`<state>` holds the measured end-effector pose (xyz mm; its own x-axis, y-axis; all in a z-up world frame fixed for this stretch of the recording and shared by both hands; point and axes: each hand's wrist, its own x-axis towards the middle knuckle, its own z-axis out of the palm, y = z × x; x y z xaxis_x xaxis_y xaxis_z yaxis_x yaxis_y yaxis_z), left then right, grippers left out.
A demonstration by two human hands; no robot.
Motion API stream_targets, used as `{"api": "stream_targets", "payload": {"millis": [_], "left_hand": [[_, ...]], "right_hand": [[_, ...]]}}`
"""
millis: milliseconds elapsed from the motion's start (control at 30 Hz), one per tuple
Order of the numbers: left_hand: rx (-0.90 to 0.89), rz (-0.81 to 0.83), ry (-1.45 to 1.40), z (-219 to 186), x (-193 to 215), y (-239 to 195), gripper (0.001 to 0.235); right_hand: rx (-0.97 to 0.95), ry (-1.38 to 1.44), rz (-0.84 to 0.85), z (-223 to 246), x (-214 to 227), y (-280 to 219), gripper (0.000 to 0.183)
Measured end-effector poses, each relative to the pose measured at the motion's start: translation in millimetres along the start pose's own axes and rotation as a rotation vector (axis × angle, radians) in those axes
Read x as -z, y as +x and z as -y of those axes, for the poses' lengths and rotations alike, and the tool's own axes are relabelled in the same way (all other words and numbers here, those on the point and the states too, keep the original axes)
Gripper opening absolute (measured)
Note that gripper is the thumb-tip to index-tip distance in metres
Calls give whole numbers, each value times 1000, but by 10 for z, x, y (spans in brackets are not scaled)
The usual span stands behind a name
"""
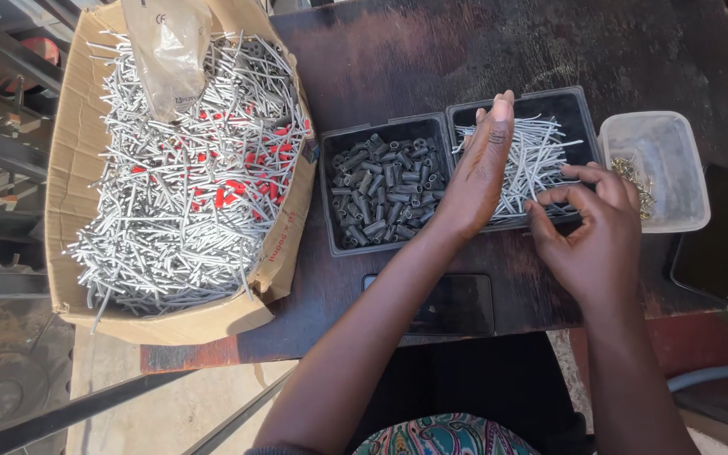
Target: The person sorts metal fasteners from a large cardboard box into smaller plastic containers on a table. They pick up handfuls of mixed nails and red-headed fasteners, separating the long silver nails into one container and the red-headed ones into another. The person also handles small black plastic sleeves and brass-colored screws, placing them into their respective containers.
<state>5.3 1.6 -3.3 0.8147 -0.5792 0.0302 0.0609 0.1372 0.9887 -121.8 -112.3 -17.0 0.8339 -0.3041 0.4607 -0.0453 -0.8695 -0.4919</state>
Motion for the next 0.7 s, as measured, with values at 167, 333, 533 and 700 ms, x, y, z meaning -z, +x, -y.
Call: {"api": "stream_targets", "payload": {"millis": [167,333,533,700], "left_hand": [[-24,-61,-6,-105,79,-188,89],[-169,-68,31,-73,120,-437,73],[-243,-3,363,-303,305,-916,50],[-351,6,564,-845,805,-1293,33]], "right_hand": [[111,-36,-100,-139,12,27,7],[213,-52,-168,-207,-35,105,8],[208,-105,-137,-252,-125,117,23],[238,66,-139,-74,-9,11,23]]}}
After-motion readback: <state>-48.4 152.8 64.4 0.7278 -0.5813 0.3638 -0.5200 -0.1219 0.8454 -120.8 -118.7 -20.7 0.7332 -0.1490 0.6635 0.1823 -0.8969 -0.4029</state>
